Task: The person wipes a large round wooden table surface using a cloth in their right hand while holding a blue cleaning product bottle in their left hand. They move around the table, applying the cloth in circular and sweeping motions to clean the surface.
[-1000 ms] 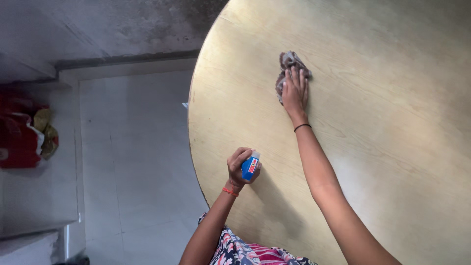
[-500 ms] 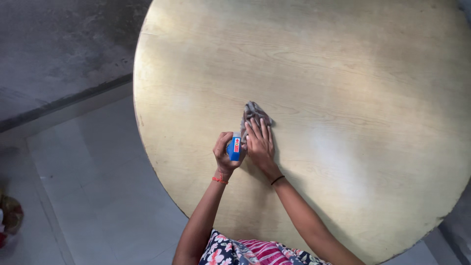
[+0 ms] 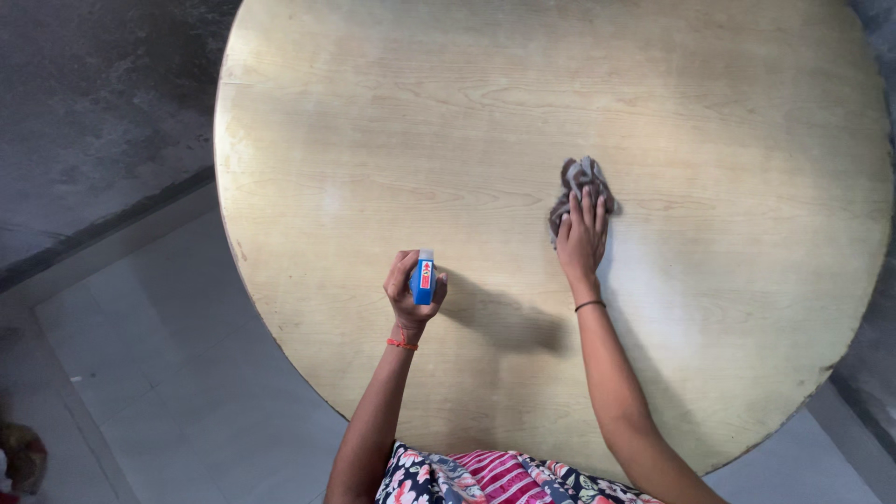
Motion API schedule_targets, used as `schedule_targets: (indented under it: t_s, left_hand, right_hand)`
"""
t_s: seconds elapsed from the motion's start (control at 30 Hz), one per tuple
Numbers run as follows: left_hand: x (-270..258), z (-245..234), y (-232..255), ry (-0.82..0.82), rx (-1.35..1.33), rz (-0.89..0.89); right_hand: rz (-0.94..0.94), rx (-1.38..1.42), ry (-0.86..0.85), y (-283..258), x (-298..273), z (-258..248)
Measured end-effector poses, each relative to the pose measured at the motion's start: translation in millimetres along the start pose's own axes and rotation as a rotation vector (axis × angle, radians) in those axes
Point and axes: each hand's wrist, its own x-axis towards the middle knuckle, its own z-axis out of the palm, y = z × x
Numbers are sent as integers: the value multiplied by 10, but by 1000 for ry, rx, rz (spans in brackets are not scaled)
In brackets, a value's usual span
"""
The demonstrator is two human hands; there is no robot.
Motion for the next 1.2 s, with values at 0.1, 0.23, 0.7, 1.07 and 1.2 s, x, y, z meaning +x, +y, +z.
schedule_targets:
  t_s: [0.1, 0.23, 0.7, 1.07, 1.2]
  left_hand:
    - [-1, 44, -39, -2, -31, 2]
    - [10, 211, -21, -48, -63, -31]
    - [106, 903, 93, -283, -122, 3]
    - [68, 912, 35, -274, -122, 27]
    - [59, 914, 18, -276, -143, 30]
  right_hand:
    - [108, -10, 0, -178, -541, -86]
    - [78, -6, 14, -770, -997, -114]
    - [-212, 36, -88, -136, 576, 261]
    - [192, -27, 118, 586, -761, -335]
    - [193, -54, 11, 0, -1248, -268]
